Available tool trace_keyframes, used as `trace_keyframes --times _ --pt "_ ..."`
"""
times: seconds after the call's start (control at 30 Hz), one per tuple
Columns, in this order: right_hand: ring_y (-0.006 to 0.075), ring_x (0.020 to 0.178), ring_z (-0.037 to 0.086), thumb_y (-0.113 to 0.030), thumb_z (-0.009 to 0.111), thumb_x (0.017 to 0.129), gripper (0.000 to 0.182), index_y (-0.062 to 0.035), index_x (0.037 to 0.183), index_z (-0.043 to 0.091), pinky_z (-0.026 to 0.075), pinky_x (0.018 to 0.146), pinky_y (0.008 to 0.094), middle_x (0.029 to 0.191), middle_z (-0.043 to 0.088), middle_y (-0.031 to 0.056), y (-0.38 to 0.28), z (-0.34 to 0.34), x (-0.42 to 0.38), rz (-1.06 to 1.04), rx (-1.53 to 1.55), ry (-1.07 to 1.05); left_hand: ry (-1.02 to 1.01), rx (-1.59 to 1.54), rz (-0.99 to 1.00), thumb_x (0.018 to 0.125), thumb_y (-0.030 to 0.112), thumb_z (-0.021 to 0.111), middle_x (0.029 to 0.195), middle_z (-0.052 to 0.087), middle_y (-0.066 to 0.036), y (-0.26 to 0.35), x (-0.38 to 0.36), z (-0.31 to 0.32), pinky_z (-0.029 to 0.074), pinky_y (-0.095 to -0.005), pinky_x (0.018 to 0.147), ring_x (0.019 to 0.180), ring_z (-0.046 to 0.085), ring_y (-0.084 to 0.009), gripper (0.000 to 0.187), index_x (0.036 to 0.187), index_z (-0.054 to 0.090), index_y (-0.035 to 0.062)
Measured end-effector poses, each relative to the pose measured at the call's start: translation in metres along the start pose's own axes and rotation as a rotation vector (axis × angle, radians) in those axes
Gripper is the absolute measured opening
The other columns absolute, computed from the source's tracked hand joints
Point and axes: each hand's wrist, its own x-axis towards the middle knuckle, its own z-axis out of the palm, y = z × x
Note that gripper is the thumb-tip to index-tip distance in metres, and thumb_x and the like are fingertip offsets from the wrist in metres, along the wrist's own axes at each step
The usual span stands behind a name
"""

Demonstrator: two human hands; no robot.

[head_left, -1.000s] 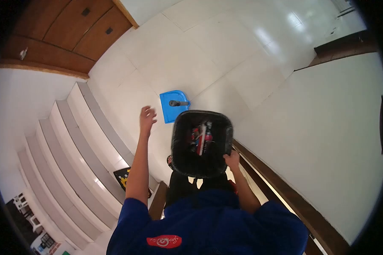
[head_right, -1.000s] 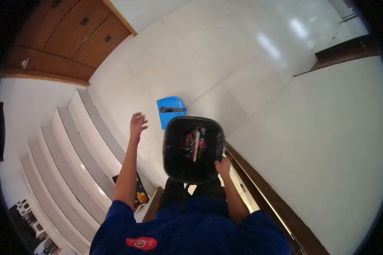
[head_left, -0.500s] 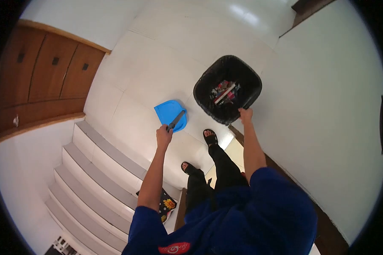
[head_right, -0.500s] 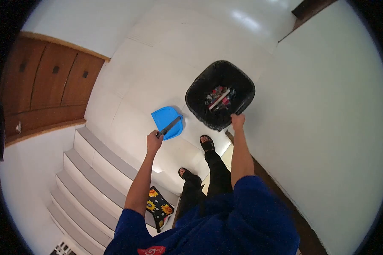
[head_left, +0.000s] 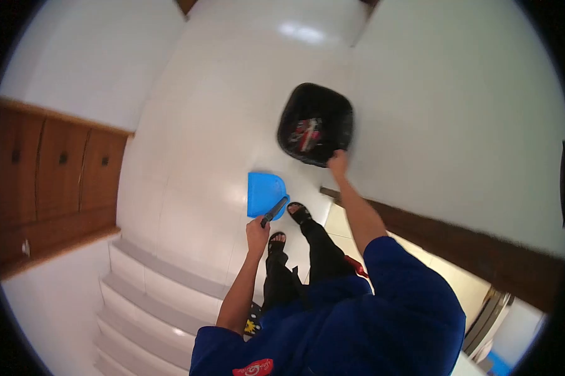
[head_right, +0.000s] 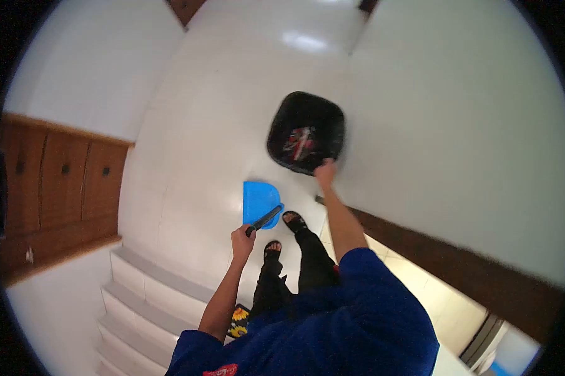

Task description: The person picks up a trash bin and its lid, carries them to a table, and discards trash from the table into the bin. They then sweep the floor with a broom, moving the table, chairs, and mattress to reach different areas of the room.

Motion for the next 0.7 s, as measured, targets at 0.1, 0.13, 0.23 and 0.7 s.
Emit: trace_keyframes --times 0.1,0.13,0.23,0.7 --pt "0.0345 0.084 0.054 -0.012 0.041 0.079 0.023 -0.0041 0.097 0.052 0.04 0.077 0.0424 0.087 0.057 0.0187 0.004 0.03 -0.121 -0.344 -0.089 -0.307 0.0 -0.029 0.242 0.064 0.004 0.064 0.064 0.057 -0.018 -0.025 -0.003 -0.008 0.044 -0.0372 0.054 0.058 0.056 -0.0329 0.013 0.074 0.058 -0.0011" --pt "0.0332 0.084 0.054 -0.017 0.04 0.079 0.024 -0.0055 0.095 0.054 0.04 0.077 0.0426 0.088 0.058 0.0178 -0.013 0.017 -0.182 -0.426 0.043 -0.402 -0.052 -0.108 0.22 0.063 0.003 0.064 0.063 0.057 -0.017 -0.026 -0.008 -0.027 0.044 -0.0359 0.055 0.056 0.056 -0.0291 0.013 0.074 0.059 -0.0016" --pt "0.032 0.081 0.056 -0.017 0.05 0.068 0.023 -0.0046 0.085 0.059 0.043 0.073 0.0409 0.084 0.06 0.0144 -0.036 -0.049 -0.313 -0.453 -0.134 -0.709 -0.061 -0.079 0.358 0.06 0.004 0.063 0.064 0.058 -0.019 -0.026 -0.006 -0.047 0.045 -0.0381 0.058 0.061 0.057 -0.0315 0.016 0.074 0.06 -0.0041" --pt "0.018 0.05 0.057 -0.007 0.049 0.069 0.016 0.0015 0.079 0.059 0.047 0.047 0.0298 0.065 0.06 0.0117 0.184 -0.292 -0.819 1.095 0.189 0.759 -0.648 -0.454 -0.12 0.073 0.002 0.059 0.083 0.051 -0.011 -0.023 0.007 0.039 0.046 -0.0304 0.054 0.065 0.051 -0.0207 0.017 0.088 0.052 -0.001"
